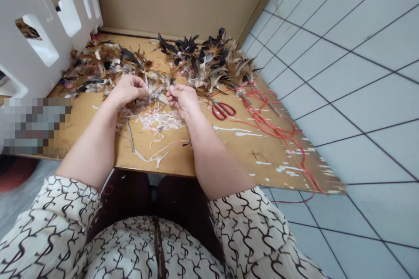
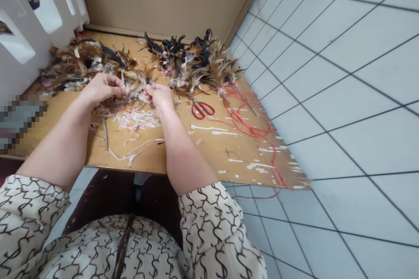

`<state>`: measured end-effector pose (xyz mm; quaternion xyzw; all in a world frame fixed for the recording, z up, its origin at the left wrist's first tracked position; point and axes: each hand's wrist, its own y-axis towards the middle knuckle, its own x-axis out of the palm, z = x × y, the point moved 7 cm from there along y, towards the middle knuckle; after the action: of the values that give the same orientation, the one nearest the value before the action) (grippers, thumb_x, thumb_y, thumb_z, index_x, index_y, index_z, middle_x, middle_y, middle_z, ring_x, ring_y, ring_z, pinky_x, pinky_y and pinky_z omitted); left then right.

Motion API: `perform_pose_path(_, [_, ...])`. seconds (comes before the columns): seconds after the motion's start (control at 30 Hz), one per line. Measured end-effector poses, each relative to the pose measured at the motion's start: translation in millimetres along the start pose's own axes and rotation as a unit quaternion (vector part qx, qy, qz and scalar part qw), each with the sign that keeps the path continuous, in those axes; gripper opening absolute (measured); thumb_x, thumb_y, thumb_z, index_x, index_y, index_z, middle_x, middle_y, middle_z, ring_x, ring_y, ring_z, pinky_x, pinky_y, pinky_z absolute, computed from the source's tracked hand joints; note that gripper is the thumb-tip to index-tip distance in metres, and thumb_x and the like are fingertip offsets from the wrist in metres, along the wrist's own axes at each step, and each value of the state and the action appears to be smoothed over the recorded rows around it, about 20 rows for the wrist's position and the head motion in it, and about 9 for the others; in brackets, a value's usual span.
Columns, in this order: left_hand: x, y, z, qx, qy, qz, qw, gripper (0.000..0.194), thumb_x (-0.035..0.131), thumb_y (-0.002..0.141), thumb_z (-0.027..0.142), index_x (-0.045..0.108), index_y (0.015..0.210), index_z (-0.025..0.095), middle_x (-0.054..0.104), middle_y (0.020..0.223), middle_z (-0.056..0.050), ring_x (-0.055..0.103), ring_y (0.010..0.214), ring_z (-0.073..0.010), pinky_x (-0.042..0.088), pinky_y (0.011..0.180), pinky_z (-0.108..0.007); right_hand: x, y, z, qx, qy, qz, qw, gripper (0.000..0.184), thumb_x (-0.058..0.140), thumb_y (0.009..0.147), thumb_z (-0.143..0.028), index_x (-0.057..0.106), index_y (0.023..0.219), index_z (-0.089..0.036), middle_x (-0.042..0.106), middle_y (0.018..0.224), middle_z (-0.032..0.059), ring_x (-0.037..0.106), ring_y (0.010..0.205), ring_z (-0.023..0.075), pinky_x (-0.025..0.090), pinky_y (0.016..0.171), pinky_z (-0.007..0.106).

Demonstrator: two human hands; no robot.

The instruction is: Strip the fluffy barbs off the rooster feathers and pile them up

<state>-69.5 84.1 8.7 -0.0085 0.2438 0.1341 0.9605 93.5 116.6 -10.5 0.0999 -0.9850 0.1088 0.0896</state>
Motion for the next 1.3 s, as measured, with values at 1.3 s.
perform_pose_path(1.3, [18.6, 0.0, 12.6, 0.089, 0.295, 0.084, 0.947, 0.041, 0.050, 0.079, 0.028, 0.058, 0.118, 0.017, 0.064, 0.104, -0.011, 0.056, 0.102, -0.0260, 0.041, 0.093, -0.039, -8.2, 6.0, -2.8, -0.031, 0.006, 0.022, 0.999, 0.023, 0.055, 0.083, -0.009, 0.054, 0.060, -0.014, 0.049, 0.048, -0.0069, 0.040, 0.039, 0.0008, 0.029, 0.038, 0.012])
